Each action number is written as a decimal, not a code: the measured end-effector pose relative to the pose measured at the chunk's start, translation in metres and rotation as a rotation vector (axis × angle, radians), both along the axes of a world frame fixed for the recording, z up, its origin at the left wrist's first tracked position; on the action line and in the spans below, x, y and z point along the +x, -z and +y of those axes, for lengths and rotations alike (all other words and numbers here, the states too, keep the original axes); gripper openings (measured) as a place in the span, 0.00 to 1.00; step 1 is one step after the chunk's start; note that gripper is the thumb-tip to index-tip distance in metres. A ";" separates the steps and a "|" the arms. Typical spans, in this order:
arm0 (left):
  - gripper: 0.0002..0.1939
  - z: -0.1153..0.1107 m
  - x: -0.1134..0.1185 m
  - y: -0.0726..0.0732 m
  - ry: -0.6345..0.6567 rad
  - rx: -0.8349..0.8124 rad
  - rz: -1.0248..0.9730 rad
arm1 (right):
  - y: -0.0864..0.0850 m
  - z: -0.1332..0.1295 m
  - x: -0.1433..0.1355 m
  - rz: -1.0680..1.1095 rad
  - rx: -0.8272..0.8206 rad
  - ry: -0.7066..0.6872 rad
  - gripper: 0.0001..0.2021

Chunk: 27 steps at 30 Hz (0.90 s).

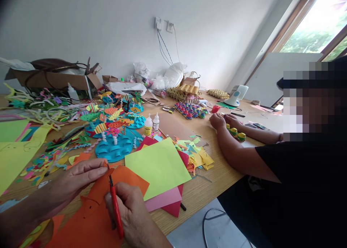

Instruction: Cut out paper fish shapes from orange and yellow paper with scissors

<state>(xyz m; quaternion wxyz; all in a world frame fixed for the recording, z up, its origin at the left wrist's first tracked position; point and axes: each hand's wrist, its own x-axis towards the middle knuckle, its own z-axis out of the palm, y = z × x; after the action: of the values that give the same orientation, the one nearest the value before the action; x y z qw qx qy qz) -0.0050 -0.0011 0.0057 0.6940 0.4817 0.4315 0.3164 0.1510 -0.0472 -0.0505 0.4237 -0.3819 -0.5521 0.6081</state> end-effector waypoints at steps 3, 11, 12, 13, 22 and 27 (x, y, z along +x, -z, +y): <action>0.14 0.001 -0.001 0.004 -0.033 0.019 0.040 | -0.001 0.000 0.001 -0.029 0.023 0.004 0.18; 0.15 0.003 -0.001 -0.005 0.014 0.029 0.004 | -0.004 -0.002 0.002 -0.111 0.054 0.006 0.15; 0.14 0.003 -0.001 -0.006 0.019 0.023 -0.003 | -0.003 -0.002 0.002 -0.125 0.049 0.010 0.14; 0.14 0.003 -0.002 -0.007 0.025 0.012 -0.010 | -0.002 -0.002 0.002 -0.138 0.042 0.013 0.14; 0.07 0.004 -0.009 -0.005 0.053 -0.083 -0.039 | -0.002 -0.002 0.003 -0.178 0.059 -0.012 0.15; 0.05 0.005 -0.011 -0.007 0.119 -0.070 -0.020 | -0.010 -0.003 0.004 -0.240 0.099 -0.006 0.15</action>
<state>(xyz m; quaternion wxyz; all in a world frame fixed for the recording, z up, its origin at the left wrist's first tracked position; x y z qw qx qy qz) -0.0162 0.0038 0.0123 0.7325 0.4786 0.4058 0.2640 0.1551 -0.0497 -0.0403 0.3713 -0.4287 -0.6294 0.5313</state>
